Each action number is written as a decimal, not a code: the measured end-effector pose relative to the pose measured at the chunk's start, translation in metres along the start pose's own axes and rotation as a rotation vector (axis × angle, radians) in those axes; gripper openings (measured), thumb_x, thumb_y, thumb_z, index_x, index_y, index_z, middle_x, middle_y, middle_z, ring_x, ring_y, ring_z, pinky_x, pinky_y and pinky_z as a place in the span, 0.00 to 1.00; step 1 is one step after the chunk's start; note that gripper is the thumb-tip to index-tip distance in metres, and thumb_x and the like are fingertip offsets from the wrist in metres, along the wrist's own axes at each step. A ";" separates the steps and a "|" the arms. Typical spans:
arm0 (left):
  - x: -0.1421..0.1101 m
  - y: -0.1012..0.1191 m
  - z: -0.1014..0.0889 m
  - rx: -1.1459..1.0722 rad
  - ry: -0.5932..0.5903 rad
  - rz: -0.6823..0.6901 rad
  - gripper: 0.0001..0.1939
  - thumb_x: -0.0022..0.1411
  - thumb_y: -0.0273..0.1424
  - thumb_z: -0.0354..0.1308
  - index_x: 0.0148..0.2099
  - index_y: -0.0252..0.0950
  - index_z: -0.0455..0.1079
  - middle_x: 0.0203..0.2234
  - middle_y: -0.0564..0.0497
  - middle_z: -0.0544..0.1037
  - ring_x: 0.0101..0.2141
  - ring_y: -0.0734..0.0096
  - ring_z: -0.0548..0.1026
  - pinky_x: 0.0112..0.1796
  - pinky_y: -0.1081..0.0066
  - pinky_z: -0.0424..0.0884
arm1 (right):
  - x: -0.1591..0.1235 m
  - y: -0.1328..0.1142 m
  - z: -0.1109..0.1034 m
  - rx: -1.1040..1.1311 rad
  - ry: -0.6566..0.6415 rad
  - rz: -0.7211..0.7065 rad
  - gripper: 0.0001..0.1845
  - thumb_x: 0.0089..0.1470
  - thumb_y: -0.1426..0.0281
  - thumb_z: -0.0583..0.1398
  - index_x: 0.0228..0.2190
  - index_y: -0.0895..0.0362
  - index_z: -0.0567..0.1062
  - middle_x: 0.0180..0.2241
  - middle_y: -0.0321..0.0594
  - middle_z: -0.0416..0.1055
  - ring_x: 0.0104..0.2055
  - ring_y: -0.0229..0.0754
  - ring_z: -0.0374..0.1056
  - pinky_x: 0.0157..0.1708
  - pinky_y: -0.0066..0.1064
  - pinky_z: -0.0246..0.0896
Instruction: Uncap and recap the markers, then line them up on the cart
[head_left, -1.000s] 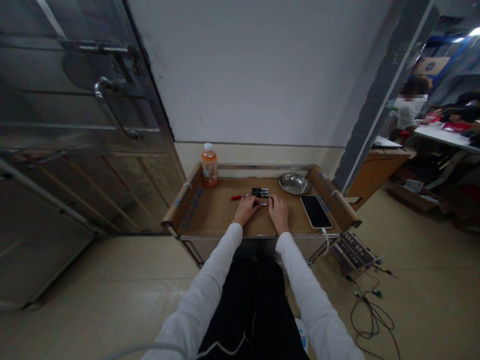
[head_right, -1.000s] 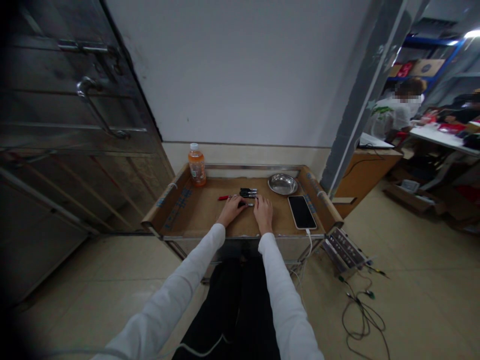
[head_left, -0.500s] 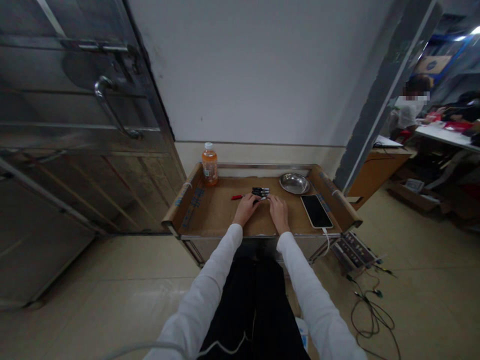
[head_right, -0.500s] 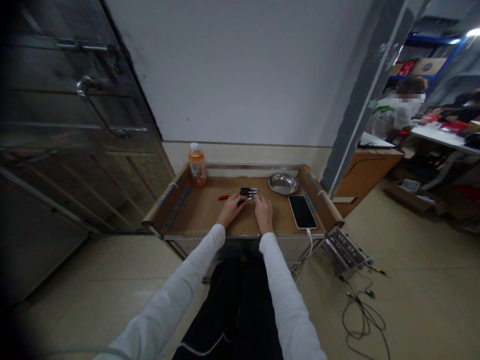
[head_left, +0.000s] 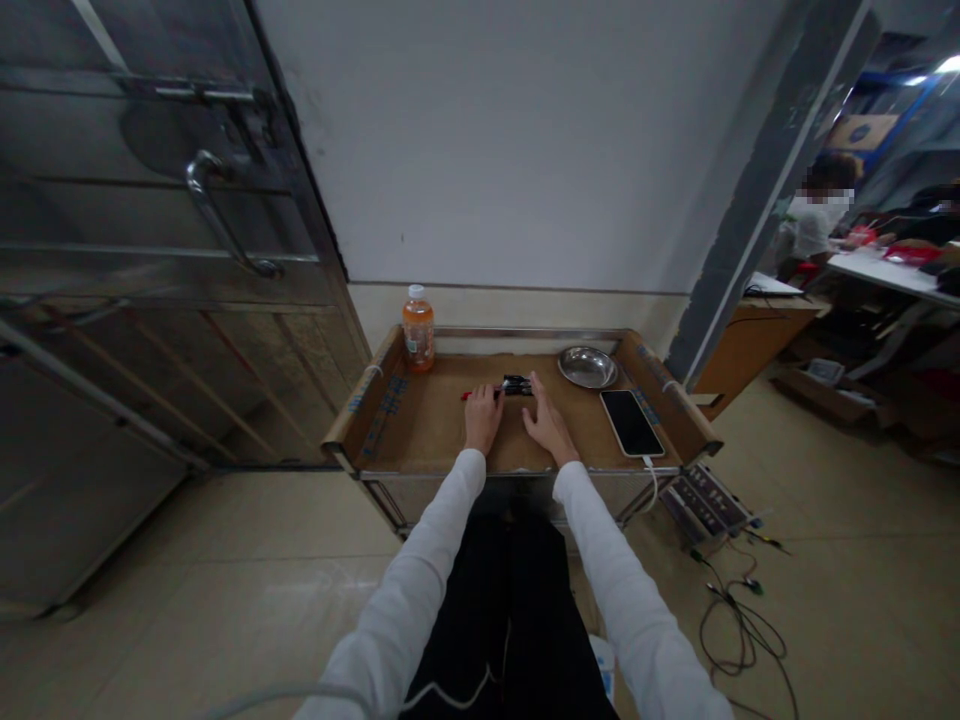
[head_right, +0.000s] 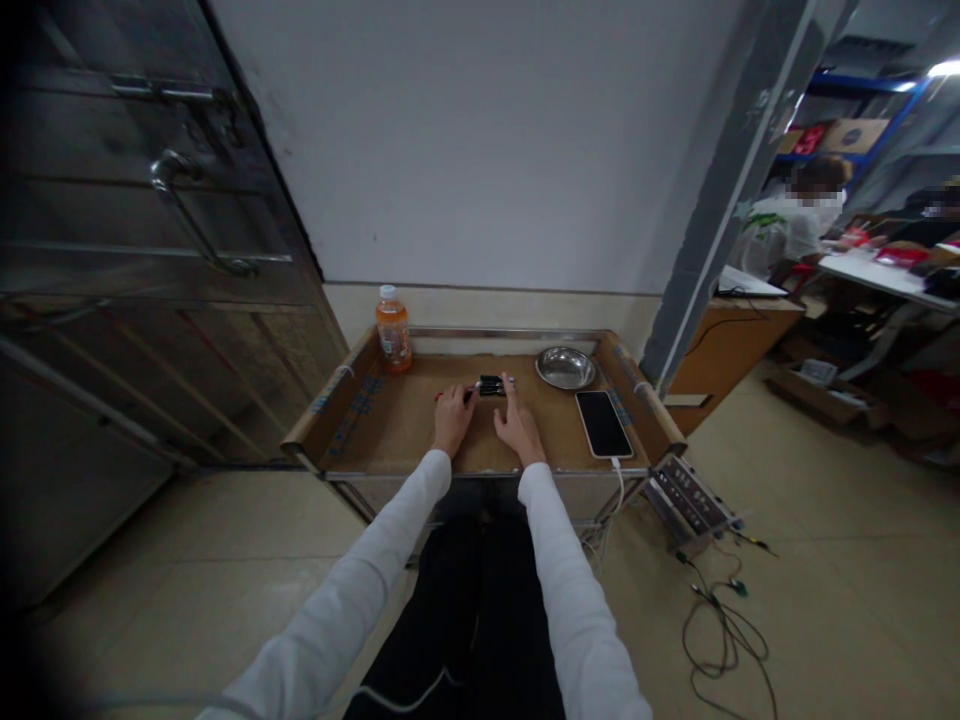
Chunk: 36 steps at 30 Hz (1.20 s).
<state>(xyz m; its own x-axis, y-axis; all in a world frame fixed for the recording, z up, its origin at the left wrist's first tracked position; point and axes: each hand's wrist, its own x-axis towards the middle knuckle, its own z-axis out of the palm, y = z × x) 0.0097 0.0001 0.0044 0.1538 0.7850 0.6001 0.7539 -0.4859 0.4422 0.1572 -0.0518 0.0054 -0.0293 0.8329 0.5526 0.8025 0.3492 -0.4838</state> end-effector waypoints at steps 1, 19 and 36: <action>-0.001 0.000 -0.001 0.059 0.022 -0.043 0.11 0.68 0.33 0.46 0.42 0.34 0.67 0.38 0.40 0.74 0.42 0.57 0.71 0.45 0.59 0.67 | 0.000 0.002 0.002 -0.013 0.002 0.014 0.38 0.55 0.74 0.50 0.65 0.58 0.44 0.63 0.48 0.55 0.63 0.43 0.55 0.60 0.39 0.55; -0.003 -0.005 0.007 0.228 0.010 -0.126 0.08 0.64 0.24 0.43 0.41 0.33 0.64 0.40 0.39 0.71 0.44 0.58 0.68 0.44 0.61 0.66 | -0.001 0.022 0.020 -0.216 0.028 0.157 0.23 0.55 0.77 0.50 0.52 0.58 0.69 0.58 0.50 0.62 0.57 0.49 0.59 0.56 0.45 0.57; -0.001 -0.002 0.007 0.191 -0.088 -0.048 0.13 0.60 0.18 0.43 0.42 0.32 0.65 0.39 0.40 0.69 0.44 0.57 0.68 0.47 0.58 0.65 | -0.001 0.020 0.018 -0.222 0.014 0.171 0.22 0.56 0.77 0.49 0.52 0.58 0.69 0.56 0.51 0.63 0.56 0.49 0.59 0.55 0.44 0.57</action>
<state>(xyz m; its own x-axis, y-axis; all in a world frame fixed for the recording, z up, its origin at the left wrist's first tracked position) 0.0128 0.0029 -0.0013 0.1635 0.8400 0.5174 0.8676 -0.3721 0.3299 0.1624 -0.0381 -0.0174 0.1250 0.8653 0.4854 0.9059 0.1000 -0.4115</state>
